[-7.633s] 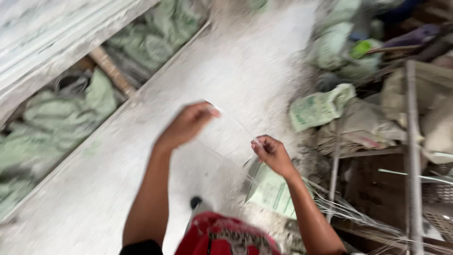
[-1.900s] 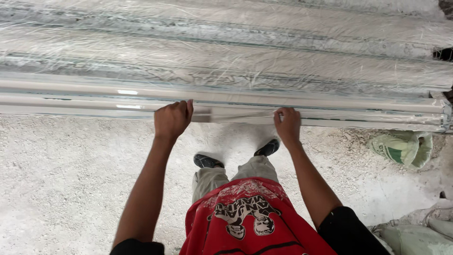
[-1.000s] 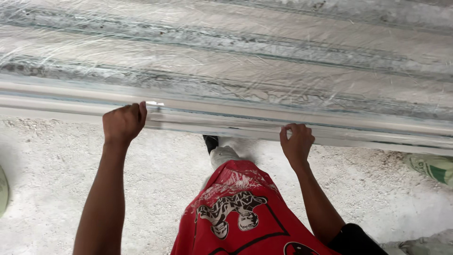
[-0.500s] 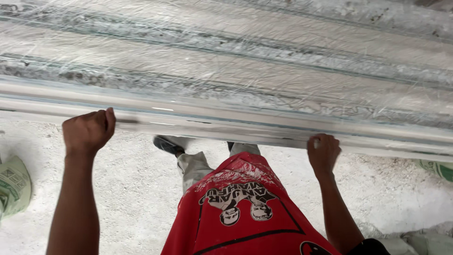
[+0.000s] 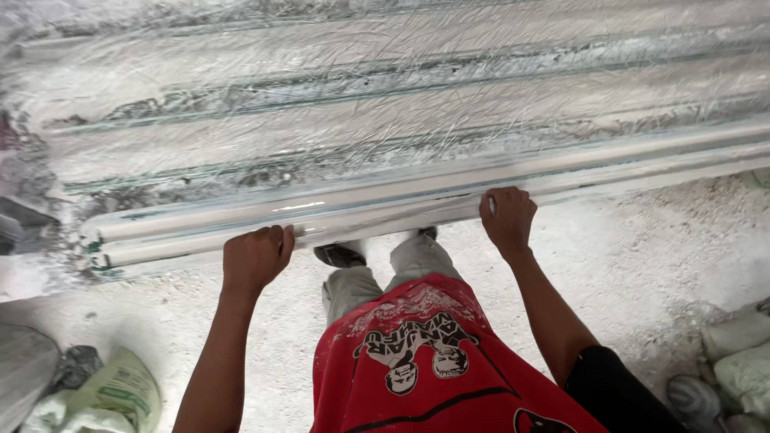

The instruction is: The person repeatedly pulls strands of white fiberglass from a bucket of water and spreads them by hand over a long, ribbed metal surface. The person then uses a trowel to press and smooth the wet fibers into the grooves of the surface.

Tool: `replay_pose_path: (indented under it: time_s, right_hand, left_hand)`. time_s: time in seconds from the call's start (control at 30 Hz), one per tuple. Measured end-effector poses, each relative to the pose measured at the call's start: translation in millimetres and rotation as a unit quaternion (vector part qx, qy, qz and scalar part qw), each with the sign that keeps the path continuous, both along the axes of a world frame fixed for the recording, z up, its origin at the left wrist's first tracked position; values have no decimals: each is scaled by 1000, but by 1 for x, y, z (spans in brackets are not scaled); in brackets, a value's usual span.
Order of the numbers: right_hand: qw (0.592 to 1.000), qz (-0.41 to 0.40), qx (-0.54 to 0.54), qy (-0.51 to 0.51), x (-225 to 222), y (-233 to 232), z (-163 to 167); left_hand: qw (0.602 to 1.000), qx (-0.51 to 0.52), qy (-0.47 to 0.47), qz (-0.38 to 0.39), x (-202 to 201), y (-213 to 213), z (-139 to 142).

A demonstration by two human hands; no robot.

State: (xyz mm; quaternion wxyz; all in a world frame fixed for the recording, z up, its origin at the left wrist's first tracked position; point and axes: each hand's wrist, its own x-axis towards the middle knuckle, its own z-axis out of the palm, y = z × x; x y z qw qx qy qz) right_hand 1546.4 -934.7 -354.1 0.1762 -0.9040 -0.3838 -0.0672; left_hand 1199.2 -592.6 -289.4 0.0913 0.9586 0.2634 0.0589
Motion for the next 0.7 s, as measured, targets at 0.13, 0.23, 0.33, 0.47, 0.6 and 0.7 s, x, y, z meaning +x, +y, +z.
replay_pose_path:
  time_s: [0.13,0.23,0.33,0.47,0.6,0.7]
  right_hand:
    - [1000,-4,-13,-17,-20,17,5]
    - [998,10,-62,9,-30,31,9]
    - [996,31,-68,46,-42,50,13]
    - [995,61,-53,59,-66,79,21]
    - [992,81,-51,79,-100,109,34]
    - [990,92,-45,98,-128,137,44]
  left_hand:
    - [999,-2,46,-8,-34,24,24]
    - [994,-11,109,-2,-67,46,40]
    - [993,42,111,4,-97,63,51]
    - [987,130,92,-6,-126,85,54]
    - [984,140,110,-5,-152,105,49]
    - [980,144,136,4,-169,123,45]
